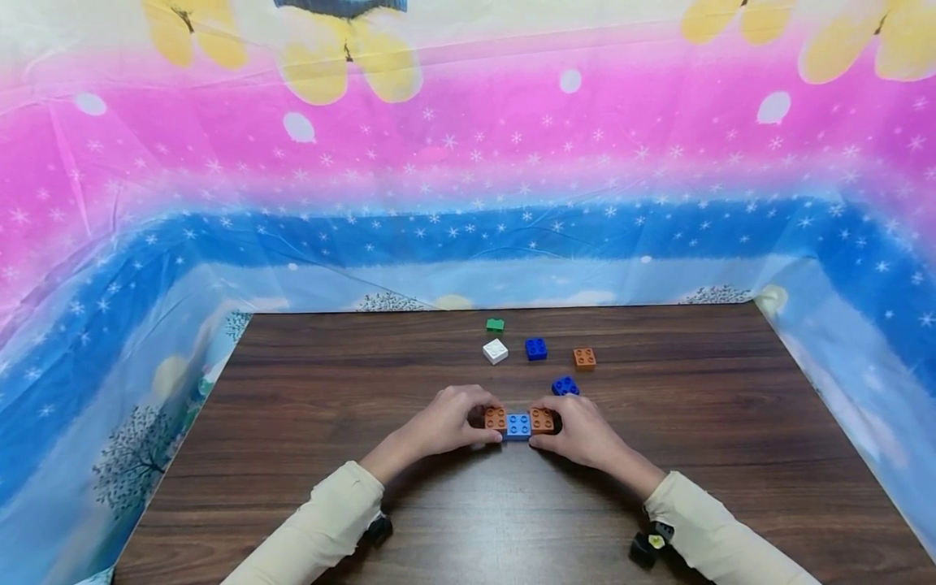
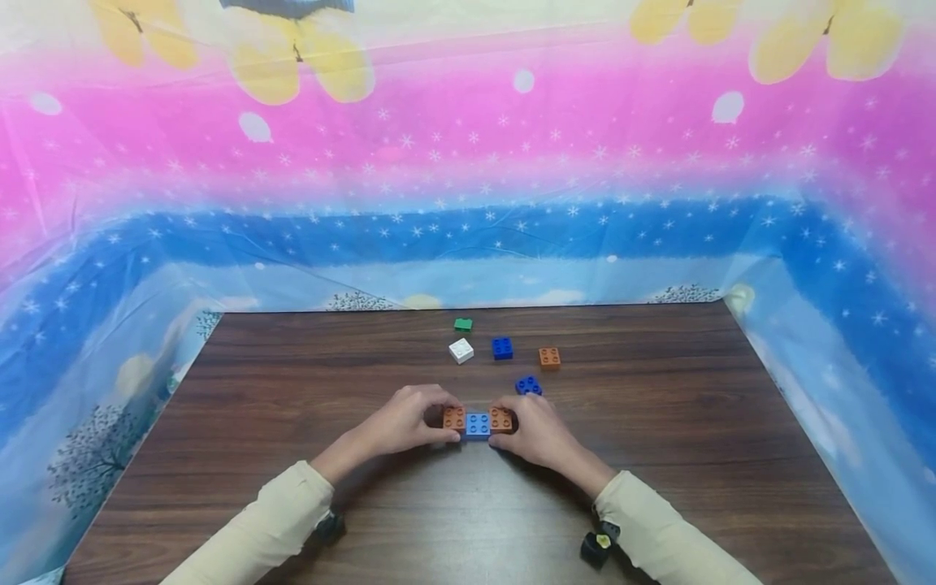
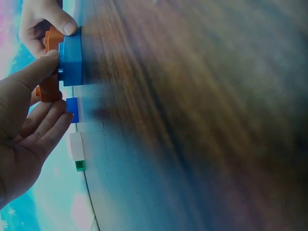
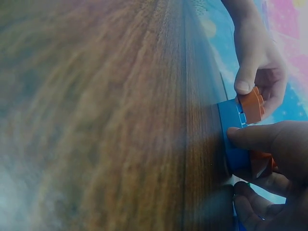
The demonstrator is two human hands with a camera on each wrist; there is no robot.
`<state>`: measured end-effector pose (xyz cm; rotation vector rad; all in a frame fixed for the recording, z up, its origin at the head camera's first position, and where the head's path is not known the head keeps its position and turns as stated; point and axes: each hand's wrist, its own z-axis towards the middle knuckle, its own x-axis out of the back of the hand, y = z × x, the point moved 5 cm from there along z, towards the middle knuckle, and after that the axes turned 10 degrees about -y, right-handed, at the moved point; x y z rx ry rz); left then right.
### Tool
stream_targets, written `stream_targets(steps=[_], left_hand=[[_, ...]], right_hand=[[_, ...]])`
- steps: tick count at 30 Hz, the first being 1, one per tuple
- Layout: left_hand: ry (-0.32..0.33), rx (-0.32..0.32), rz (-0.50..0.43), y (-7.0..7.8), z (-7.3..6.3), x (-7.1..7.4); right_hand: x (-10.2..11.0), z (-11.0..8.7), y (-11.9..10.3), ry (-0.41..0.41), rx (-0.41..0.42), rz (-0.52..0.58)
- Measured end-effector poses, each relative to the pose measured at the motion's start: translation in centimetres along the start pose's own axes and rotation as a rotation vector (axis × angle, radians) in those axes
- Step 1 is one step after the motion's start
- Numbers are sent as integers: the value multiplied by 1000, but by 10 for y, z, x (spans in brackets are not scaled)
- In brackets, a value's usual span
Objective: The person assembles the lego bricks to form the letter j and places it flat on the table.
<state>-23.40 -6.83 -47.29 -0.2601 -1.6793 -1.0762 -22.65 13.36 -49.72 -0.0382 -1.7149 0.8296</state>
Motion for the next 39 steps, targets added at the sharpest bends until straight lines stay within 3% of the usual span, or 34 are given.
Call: stream_targets(steps=[39], left_hand=[[-8,36,50,3,3,0]], right_hand=[[0,0,-1,17,-2,-25]])
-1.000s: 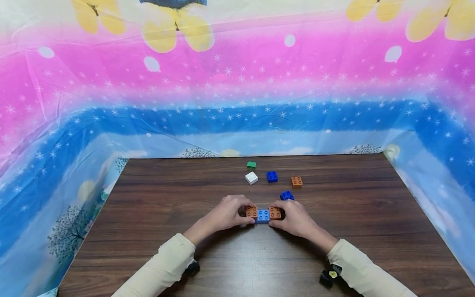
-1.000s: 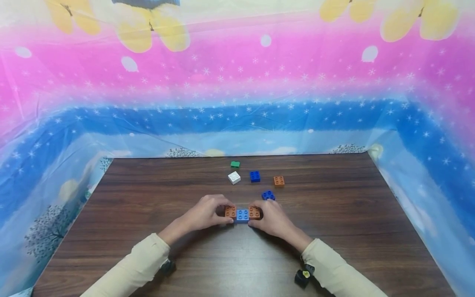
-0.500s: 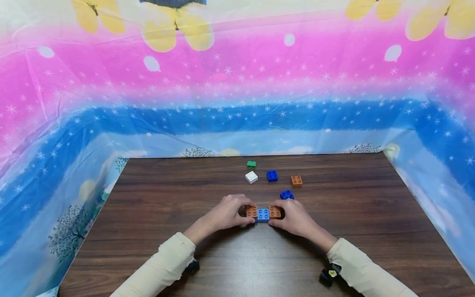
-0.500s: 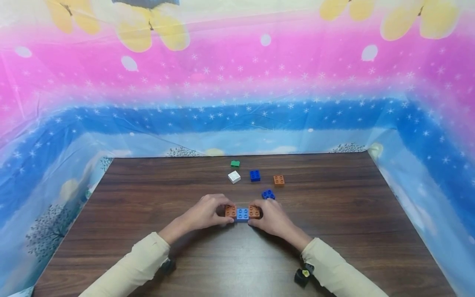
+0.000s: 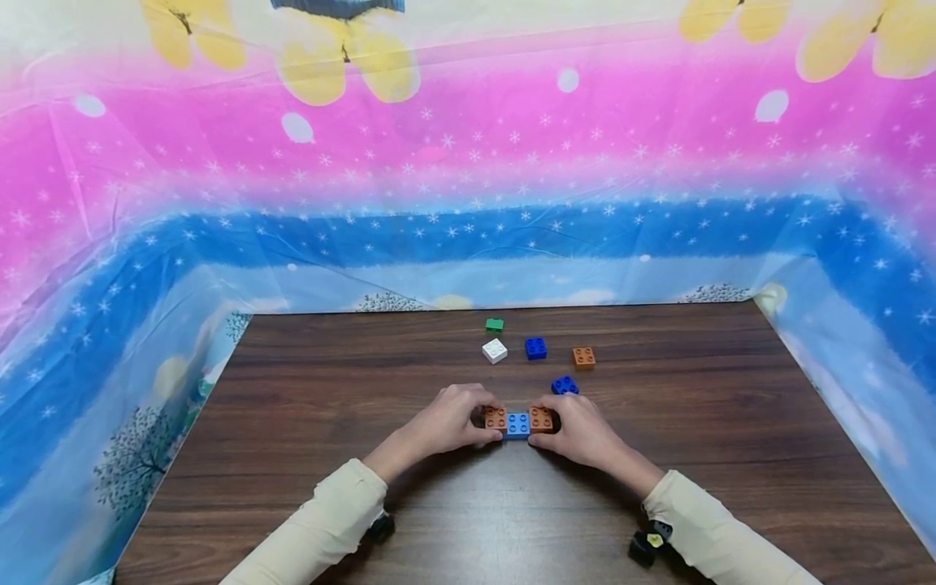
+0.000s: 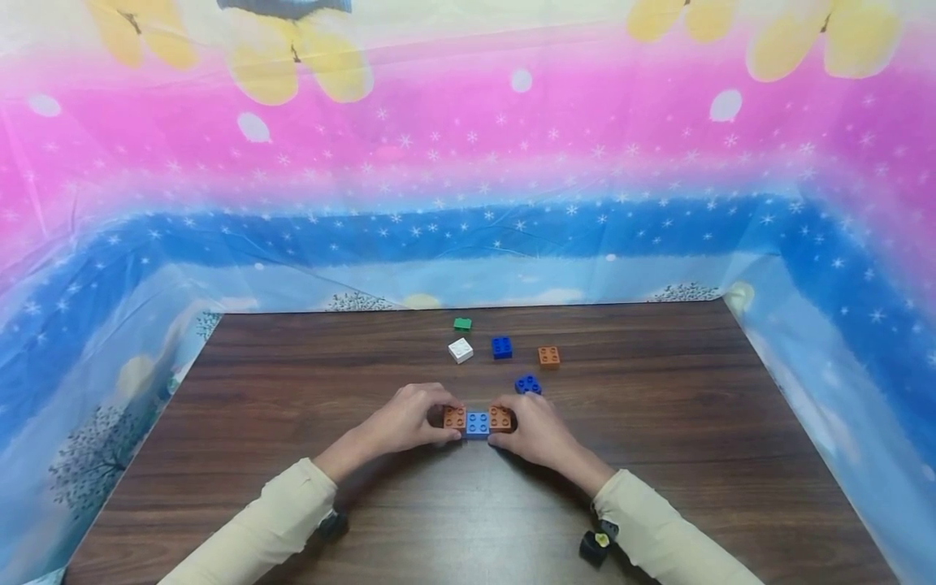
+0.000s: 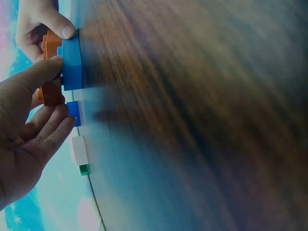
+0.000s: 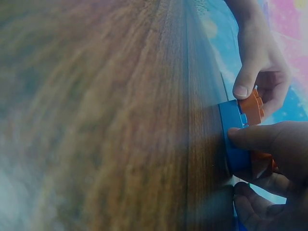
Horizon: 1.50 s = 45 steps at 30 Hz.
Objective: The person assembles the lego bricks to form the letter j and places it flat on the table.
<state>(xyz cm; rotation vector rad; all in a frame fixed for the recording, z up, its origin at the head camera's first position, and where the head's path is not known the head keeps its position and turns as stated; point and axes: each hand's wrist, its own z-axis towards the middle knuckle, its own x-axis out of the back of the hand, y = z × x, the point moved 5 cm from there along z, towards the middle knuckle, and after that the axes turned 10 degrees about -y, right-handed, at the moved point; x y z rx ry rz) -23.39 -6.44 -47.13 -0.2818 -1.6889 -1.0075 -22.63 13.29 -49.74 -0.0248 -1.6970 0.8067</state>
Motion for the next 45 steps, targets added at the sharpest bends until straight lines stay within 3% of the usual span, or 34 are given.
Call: stream_targets(steps=[20,25,36,45], left_hand=[[11,67,-75,1,5,-2],[-6,77,-55,1,5,-3],[-55,67,1,3,6,-8],[-66,44,-18,12,16,-15]], right_hand=[[1,-1,0,15,5,15],[0,-1,0,14,2,8],[-1,-1,0,20,5,13],[-1,-2,0,3,-2,21]])
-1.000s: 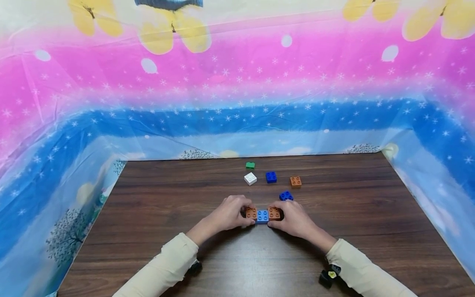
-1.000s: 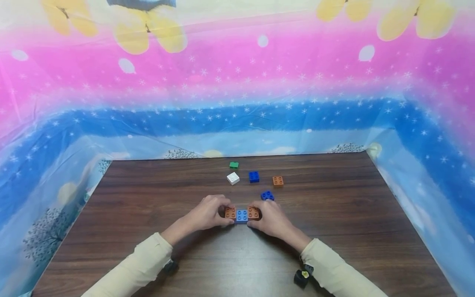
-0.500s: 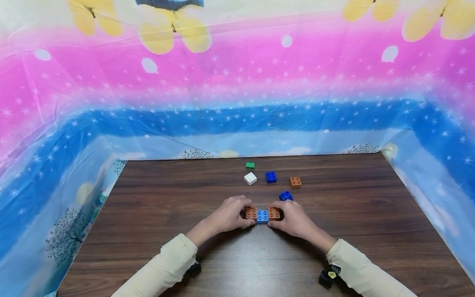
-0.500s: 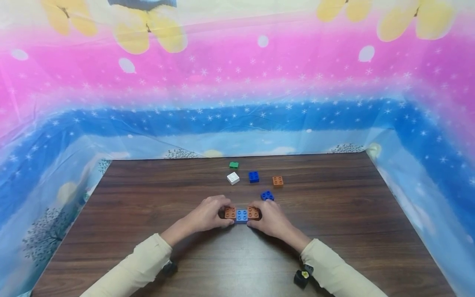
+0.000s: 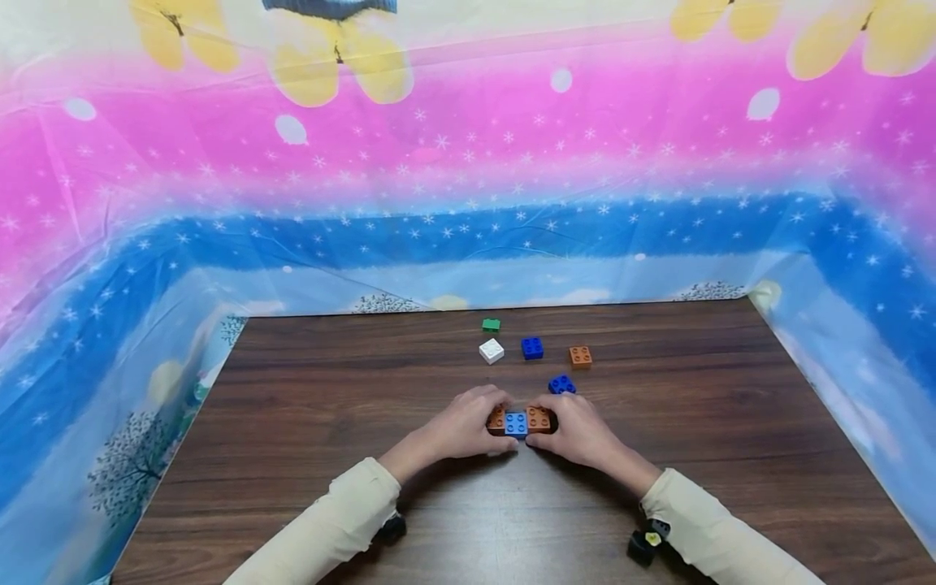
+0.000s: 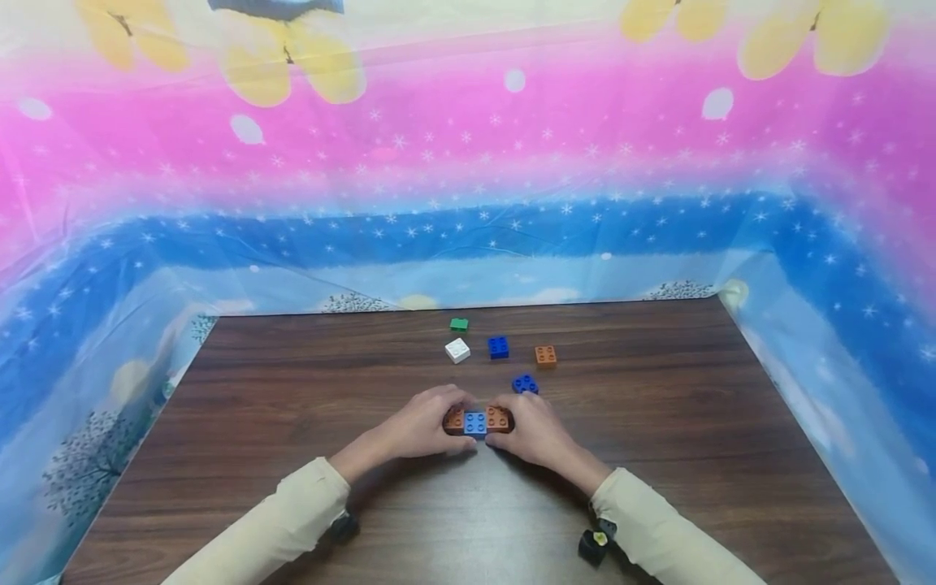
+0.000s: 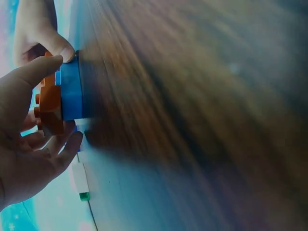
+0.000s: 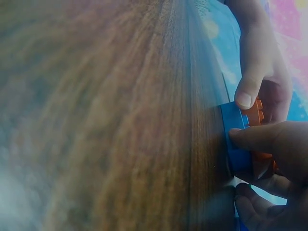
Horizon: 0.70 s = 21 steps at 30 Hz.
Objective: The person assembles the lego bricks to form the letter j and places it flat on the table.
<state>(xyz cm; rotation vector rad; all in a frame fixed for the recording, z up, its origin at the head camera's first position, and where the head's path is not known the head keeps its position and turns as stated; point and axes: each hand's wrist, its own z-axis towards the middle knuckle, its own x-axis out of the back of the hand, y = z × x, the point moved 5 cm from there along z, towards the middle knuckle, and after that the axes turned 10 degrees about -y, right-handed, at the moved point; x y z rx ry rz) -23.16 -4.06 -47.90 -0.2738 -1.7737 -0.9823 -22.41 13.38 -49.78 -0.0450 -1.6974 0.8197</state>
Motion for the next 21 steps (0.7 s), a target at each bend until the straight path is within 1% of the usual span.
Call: stream_targets(steps=[8,13,17,21], left_hand=[[-11,-20,-3,1,9,-4],[-18,-20,1,1,14,-6],[-27,-8,6,1,16,-7],[-27,1,15,3,18,-8]], right_hand=[[1,0,1,0,31,-7],[4,-2,3,-22,6,5],[10,-8,3,-47,-9,31],[19,-16,3,-46,10,42]])
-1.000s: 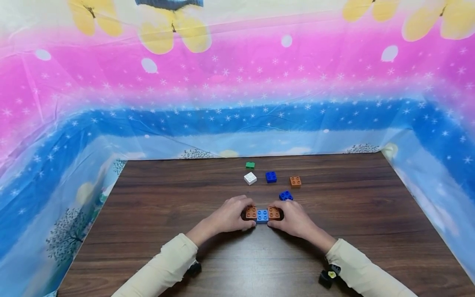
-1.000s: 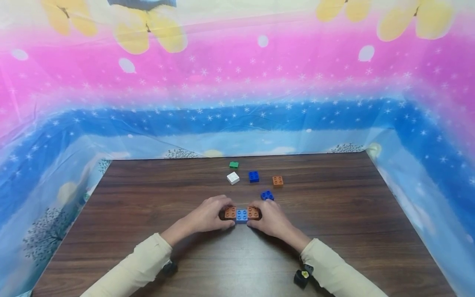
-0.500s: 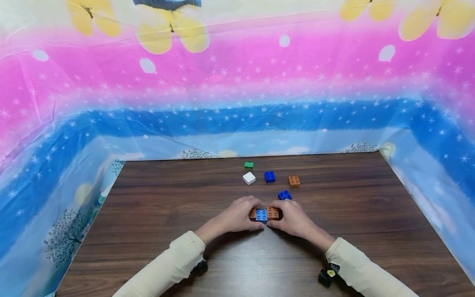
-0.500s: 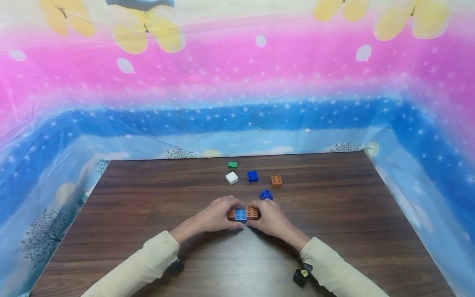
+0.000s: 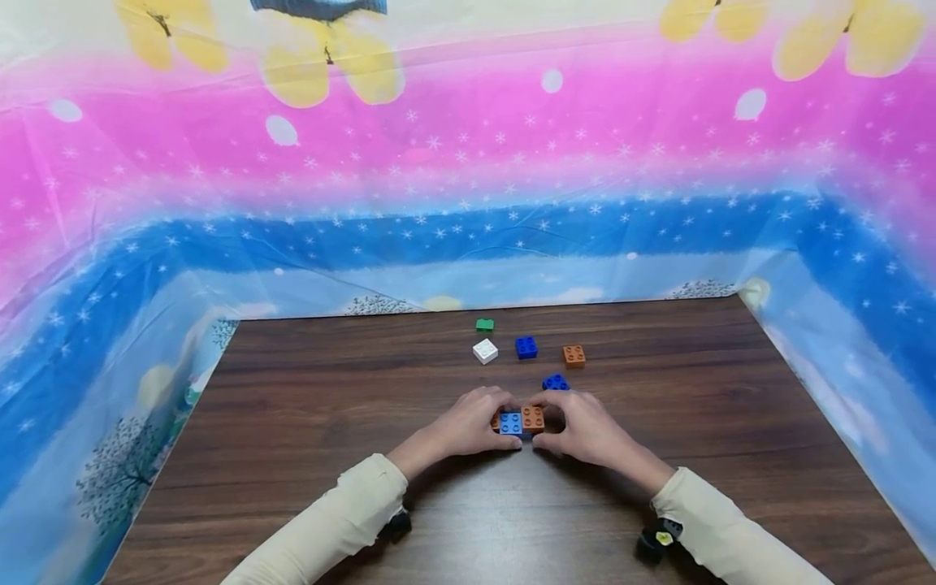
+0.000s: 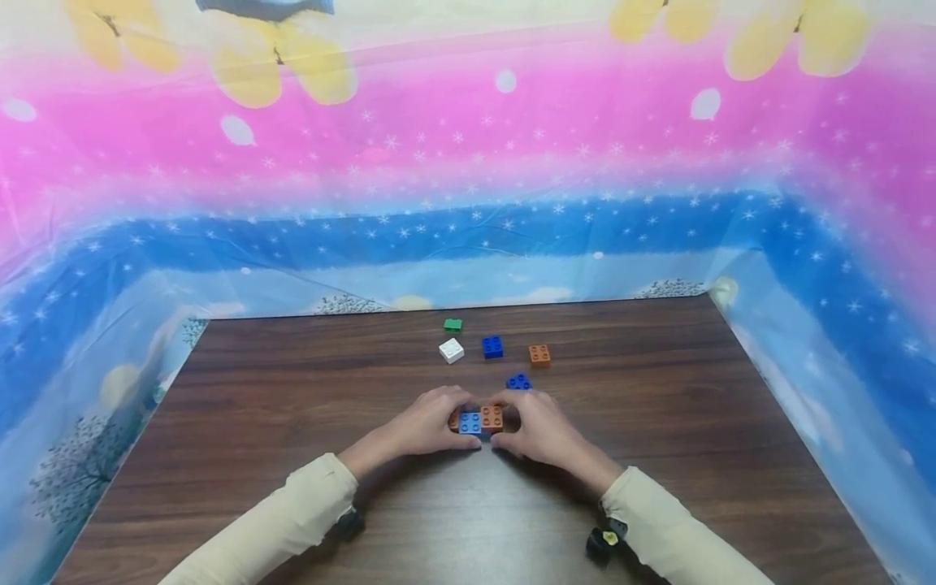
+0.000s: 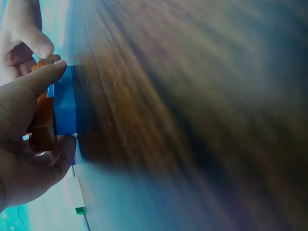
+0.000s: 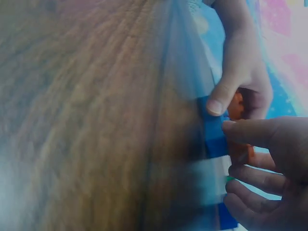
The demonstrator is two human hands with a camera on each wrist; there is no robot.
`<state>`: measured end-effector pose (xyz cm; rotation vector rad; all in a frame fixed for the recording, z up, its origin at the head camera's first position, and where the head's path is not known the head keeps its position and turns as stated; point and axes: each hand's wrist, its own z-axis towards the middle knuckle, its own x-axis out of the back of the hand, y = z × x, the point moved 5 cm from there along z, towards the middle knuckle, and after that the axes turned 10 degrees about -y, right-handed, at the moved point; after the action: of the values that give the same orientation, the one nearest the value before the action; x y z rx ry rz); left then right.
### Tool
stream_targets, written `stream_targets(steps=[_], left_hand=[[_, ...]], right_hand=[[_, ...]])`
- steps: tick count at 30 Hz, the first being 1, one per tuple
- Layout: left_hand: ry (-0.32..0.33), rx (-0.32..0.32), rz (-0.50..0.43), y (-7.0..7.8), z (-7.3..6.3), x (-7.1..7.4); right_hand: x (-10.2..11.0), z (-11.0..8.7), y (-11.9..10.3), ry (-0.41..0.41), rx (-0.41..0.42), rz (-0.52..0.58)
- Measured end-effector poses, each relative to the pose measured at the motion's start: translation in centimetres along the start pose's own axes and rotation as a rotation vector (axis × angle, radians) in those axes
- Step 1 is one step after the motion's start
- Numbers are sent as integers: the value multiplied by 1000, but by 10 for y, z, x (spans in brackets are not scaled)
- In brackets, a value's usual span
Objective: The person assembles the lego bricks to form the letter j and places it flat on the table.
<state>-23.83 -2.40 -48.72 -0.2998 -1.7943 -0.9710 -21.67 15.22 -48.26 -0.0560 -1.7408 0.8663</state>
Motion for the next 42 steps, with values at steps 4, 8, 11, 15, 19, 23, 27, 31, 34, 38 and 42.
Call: stream_targets(steps=[4,8,11,15,19,23,27,31,34,38,42], left_hand=[[2,-3,5,1,0,-1],[6,-13,4,1,0,-1],[19,-23,17,1,0,-1],[36,-31,24,0,1,-2],[39,-26,9,0,1,-2],[32,-13,-12,1,2,-2],[33,-16,-16,1,3,-2],[34,-18,-12,1,3,-2],[32,-18,-8,2,3,-2],[31,-21,-1,4,3,-2],[34,-20,4,5,3,-1]], right_hand=[[11,-6,0,16,17,-4],[23,-9,4,49,11,-15],[31,-9,9,78,-6,-27],[38,-6,15,111,-26,-41],[40,-2,21,134,-27,-44],[40,3,26,145,-12,-37],[38,8,31,140,-5,-37],[35,13,37,116,-18,-45],[33,17,41,99,-33,-41],[30,21,46,81,-47,-27],[27,24,50,67,-50,-35]])
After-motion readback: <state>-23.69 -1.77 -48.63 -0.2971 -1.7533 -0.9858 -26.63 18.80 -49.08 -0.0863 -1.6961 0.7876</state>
